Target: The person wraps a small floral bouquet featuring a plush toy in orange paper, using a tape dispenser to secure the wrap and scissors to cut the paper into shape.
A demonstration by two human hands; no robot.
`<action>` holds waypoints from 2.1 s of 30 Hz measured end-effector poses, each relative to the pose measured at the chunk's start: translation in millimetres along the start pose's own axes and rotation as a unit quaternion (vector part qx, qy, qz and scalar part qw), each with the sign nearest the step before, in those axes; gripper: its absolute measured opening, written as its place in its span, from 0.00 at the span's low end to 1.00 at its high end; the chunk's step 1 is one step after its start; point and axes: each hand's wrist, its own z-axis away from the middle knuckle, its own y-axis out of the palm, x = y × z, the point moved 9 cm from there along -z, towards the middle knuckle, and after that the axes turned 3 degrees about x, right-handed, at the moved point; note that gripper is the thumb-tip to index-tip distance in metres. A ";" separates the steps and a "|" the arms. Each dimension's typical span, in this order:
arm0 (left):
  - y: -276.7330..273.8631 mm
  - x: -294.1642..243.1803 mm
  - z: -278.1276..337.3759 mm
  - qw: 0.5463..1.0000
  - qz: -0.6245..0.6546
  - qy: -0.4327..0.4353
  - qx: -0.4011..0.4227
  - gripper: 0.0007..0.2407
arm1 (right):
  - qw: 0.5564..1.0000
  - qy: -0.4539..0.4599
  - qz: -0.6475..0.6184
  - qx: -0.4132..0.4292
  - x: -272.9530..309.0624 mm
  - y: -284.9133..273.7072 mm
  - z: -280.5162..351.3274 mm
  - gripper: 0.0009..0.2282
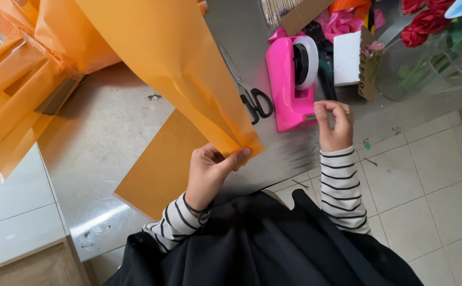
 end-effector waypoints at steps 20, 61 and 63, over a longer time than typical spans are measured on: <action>-17.8 24.2 -1.4 1.000 0.028 -0.014 -0.003 0.09 | 0.887 0.147 0.437 0.018 -0.4 43.2 -30.2 0.06; -38.9 31.3 0.9 0.999 0.027 -0.033 0.003 0.09 | 0.953 0.257 0.156 -0.029 -31.1 23.5 -35.2 0.20; -37.2 27.3 1.1 0.999 0.031 -0.028 0.006 0.09 | 0.964 0.250 -0.091 -0.001 -43.1 25.8 -41.2 0.19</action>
